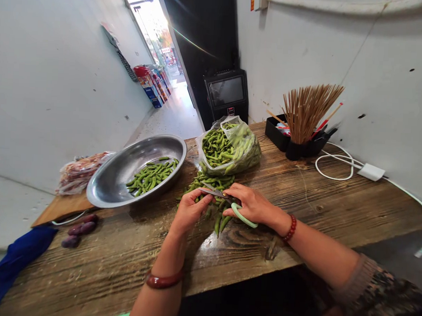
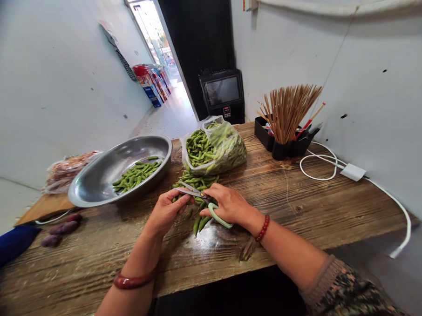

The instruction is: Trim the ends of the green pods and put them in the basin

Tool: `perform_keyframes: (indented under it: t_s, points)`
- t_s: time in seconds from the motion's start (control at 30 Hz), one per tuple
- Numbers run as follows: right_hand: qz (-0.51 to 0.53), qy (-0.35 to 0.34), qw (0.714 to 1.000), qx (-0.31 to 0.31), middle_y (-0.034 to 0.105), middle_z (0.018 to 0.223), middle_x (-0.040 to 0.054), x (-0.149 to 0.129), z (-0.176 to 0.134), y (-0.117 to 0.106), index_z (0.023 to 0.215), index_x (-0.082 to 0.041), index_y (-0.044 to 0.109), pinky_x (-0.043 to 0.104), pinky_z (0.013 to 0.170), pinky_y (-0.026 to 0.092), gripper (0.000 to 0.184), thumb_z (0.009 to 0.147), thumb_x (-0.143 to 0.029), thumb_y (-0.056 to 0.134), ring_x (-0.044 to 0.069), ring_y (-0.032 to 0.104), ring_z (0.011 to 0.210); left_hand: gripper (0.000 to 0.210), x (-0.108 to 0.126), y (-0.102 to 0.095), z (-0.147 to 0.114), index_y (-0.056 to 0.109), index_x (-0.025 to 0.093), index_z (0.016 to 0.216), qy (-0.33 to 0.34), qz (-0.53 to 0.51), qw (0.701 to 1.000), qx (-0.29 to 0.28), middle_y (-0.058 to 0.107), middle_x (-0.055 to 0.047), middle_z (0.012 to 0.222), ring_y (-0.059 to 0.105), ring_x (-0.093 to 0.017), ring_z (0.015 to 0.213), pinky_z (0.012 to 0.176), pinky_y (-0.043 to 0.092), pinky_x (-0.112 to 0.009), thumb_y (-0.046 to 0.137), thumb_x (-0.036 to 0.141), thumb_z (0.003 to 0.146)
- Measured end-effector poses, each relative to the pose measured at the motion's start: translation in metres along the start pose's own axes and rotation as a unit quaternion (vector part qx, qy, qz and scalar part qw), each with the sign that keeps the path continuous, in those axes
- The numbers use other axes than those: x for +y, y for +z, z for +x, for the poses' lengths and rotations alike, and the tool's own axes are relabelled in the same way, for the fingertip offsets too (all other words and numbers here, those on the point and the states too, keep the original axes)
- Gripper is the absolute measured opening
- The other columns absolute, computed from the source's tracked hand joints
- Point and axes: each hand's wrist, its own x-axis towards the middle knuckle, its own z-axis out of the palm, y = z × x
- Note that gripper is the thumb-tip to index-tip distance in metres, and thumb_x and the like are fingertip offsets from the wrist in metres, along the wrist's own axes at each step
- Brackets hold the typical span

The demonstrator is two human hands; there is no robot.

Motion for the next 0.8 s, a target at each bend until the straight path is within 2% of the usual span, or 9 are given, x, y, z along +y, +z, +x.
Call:
perform_keyframes:
  t_s: [0.1, 0.2, 0.33, 0.43, 0.47, 0.53, 0.63, 0.7, 0.8]
  points:
    - [-0.004, 0.004, 1.000, -0.009, 0.061, 0.095, 0.0053, 0.0002, 0.0003, -0.0017, 0.110, -0.018, 0.064, 0.027, 0.072, 0.046, 0.041, 0.077, -0.040, 0.074, 0.018, 0.060, 0.083, 0.021, 0.0029, -0.0004, -0.0012, 0.073, 0.015, 0.085, 0.006, 0.030, 0.999, 0.012, 0.066, -0.002, 0.068, 0.039, -0.007, 0.046, 0.043, 0.027, -0.020, 0.069, 0.032, 0.075]
    - [-0.003, 0.003, 1.000, -0.014, 0.062, 0.096, 0.0056, 0.0000, 0.0002, -0.0024, 0.110, -0.018, 0.064, 0.026, 0.073, 0.046, 0.040, 0.078, -0.039, 0.073, 0.018, 0.061, 0.086, 0.017, 0.0041, -0.0010, -0.0009, 0.074, 0.015, 0.080, 0.019, 0.044, 0.999, 0.025, 0.065, -0.003, 0.068, 0.047, -0.011, 0.052, 0.047, 0.033, -0.021, 0.070, 0.031, 0.073]
    - [-0.014, 0.014, 1.000, -0.009, 0.062, 0.094, 0.0053, -0.0016, 0.0001, -0.0027, 0.108, -0.018, 0.065, 0.025, 0.071, 0.045, 0.037, 0.078, -0.038, 0.074, 0.017, 0.061, 0.083, 0.013, 0.0016, -0.0032, 0.0039, 0.074, 0.017, 0.078, 0.072, 0.077, 0.994, 0.043, 0.067, -0.004, 0.077, 0.057, -0.017, 0.073, 0.064, 0.044, -0.025, 0.070, 0.028, 0.072]
    - [-0.017, 0.021, 1.000, -0.012, 0.062, 0.089, 0.0046, -0.0014, 0.0005, -0.0031, 0.104, -0.018, 0.066, 0.025, 0.069, 0.044, 0.032, 0.079, -0.036, 0.073, 0.017, 0.060, 0.080, 0.009, -0.0025, -0.0056, 0.0073, 0.074, 0.018, 0.074, 0.123, 0.108, 0.985, 0.055, 0.066, -0.004, 0.080, 0.058, -0.019, 0.083, 0.077, 0.045, -0.029, 0.071, 0.026, 0.070]
    - [-0.014, 0.021, 1.000, -0.011, 0.062, 0.088, 0.0046, -0.0008, 0.0008, -0.0032, 0.103, -0.017, 0.066, 0.025, 0.069, 0.044, 0.031, 0.079, -0.036, 0.073, 0.017, 0.060, 0.080, 0.009, -0.0037, -0.0062, 0.0076, 0.073, 0.018, 0.074, 0.123, 0.106, 0.985, 0.059, 0.065, -0.004, 0.079, 0.057, -0.018, 0.081, 0.077, 0.045, -0.028, 0.072, 0.025, 0.070]
    - [-0.005, 0.023, 1.000, 0.001, 0.062, 0.088, 0.0049, 0.0008, 0.0012, -0.0031, 0.104, -0.017, 0.066, 0.026, 0.069, 0.044, 0.032, 0.080, -0.037, 0.073, 0.017, 0.060, 0.080, 0.012, -0.0052, -0.0069, 0.0068, 0.070, 0.017, 0.077, 0.080, 0.063, 0.993, 0.066, 0.060, -0.001, 0.071, 0.054, -0.013, 0.067, 0.063, 0.043, -0.024, 0.072, 0.027, 0.071]
    - [0.001, 0.027, 0.999, 0.031, 0.062, 0.089, 0.0051, 0.0031, 0.0013, -0.0019, 0.106, -0.017, 0.065, 0.027, 0.069, 0.044, 0.036, 0.080, -0.040, 0.072, 0.017, 0.059, 0.079, 0.021, -0.0043, -0.0067, 0.0047, 0.062, 0.018, 0.081, -0.013, -0.079, 0.995, 0.063, 0.049, 0.005, 0.057, 0.038, -0.007, 0.046, 0.041, 0.026, -0.018, 0.073, 0.033, 0.071]
    - [0.004, 0.027, 0.999, 0.045, 0.061, 0.090, 0.0049, 0.0038, 0.0010, -0.0007, 0.109, -0.017, 0.063, 0.027, 0.069, 0.045, 0.039, 0.079, -0.041, 0.072, 0.016, 0.057, 0.075, 0.026, -0.0023, -0.0063, 0.0040, 0.058, 0.018, 0.080, -0.040, -0.161, 0.985, 0.055, 0.049, 0.006, 0.057, 0.033, -0.005, 0.043, 0.038, 0.020, -0.016, 0.074, 0.034, 0.070]
    - [0.014, 0.015, 0.998, 0.054, 0.060, 0.097, 0.0056, 0.0037, 0.0004, 0.0013, 0.115, -0.017, 0.059, 0.028, 0.070, 0.047, 0.047, 0.078, -0.042, 0.073, 0.016, 0.057, 0.076, 0.028, 0.0005, -0.0058, 0.0042, 0.056, 0.017, 0.081, -0.048, -0.224, 0.972, 0.050, 0.057, 0.003, 0.066, 0.035, -0.004, 0.044, 0.037, 0.020, -0.015, 0.076, 0.031, 0.068]
